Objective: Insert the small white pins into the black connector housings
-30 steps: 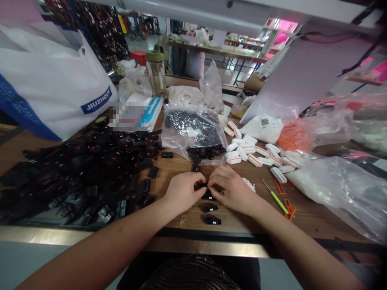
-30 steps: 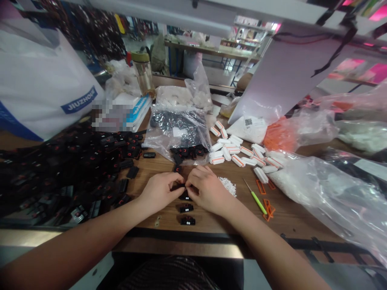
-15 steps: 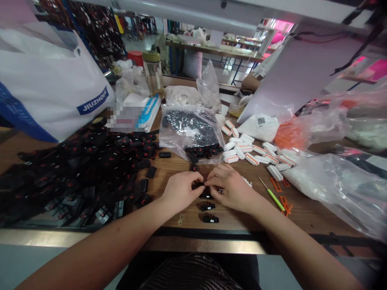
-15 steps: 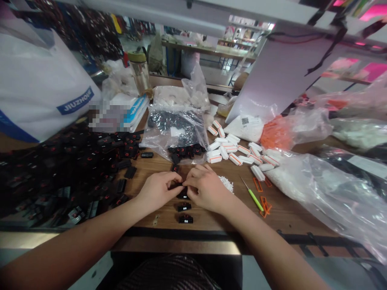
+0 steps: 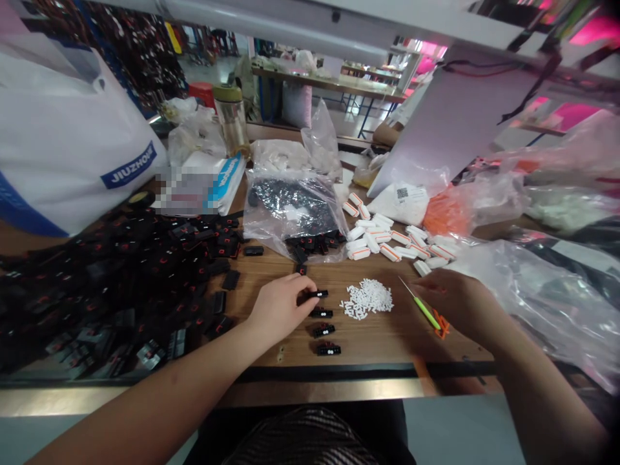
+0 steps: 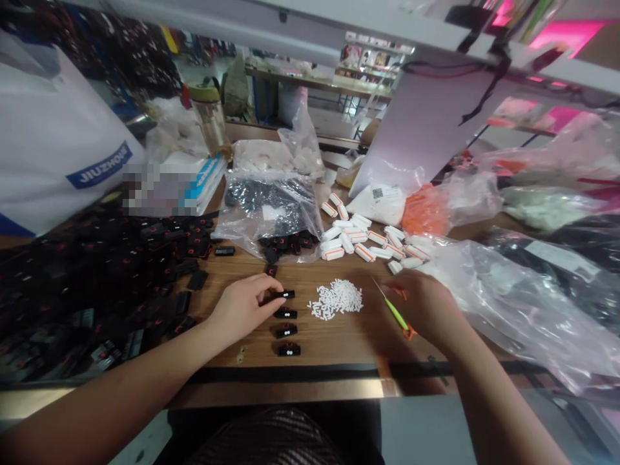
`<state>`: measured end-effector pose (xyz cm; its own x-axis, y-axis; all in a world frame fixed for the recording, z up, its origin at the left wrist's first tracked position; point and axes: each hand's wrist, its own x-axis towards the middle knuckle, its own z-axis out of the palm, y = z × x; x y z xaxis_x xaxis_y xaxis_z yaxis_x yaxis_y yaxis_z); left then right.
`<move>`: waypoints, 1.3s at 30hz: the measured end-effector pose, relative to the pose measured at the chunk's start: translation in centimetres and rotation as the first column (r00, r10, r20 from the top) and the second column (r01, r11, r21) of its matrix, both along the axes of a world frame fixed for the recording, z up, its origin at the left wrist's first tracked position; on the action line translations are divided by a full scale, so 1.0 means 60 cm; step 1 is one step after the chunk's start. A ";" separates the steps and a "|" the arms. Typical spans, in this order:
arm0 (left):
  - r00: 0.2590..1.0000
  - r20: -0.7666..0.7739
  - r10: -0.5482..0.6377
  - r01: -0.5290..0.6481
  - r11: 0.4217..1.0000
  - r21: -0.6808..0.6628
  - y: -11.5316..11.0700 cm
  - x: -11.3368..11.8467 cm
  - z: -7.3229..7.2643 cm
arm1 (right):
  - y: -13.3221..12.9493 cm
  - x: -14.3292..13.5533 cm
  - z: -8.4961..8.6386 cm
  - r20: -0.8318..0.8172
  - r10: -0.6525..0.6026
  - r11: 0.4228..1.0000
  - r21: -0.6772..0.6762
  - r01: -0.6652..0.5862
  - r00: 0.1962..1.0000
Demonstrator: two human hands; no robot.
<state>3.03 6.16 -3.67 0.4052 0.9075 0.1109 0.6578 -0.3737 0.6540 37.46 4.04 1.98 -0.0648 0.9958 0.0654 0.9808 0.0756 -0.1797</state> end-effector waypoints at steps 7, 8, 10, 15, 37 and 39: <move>1.000 -0.027 0.011 -0.011 1.000 0.014 0.003 0.002 -0.001 | -0.050 0.038 -0.024 -0.057 -0.130 0.979 -0.164 0.119 0.990; 1.000 -0.027 0.008 -0.008 1.000 0.017 0.002 0.002 -0.001 | -0.050 0.034 -0.026 -0.069 -0.126 0.983 -0.141 0.115 0.990; 1.000 -0.023 0.001 -0.001 1.000 0.024 0.001 0.002 -0.001 | -0.043 0.024 -0.029 -0.080 -0.109 0.991 -0.089 0.102 0.991; 1.000 -0.006 -0.021 0.021 1.000 0.021 -0.006 -0.002 0.002 | -0.004 -0.025 -0.028 -0.119 0.077 0.996 -0.025 -0.080 0.990; 0.934 -0.242 0.264 -0.233 0.961 0.149 0.030 -0.005 0.016 | 0.035 -0.057 -0.047 -0.224 0.118 0.977 -0.147 -0.153 0.967; 0.934 -0.242 0.264 -0.245 0.964 0.107 0.031 -0.009 0.019 | 0.035 -0.056 -0.045 -0.224 0.108 0.975 -0.165 -0.146 0.969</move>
<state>2.51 8.00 -2.54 0.1850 0.9771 0.1056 0.8767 -0.2126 0.4316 34.09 6.13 -0.70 -0.1954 0.9769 -0.0869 0.9030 0.1446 -0.4046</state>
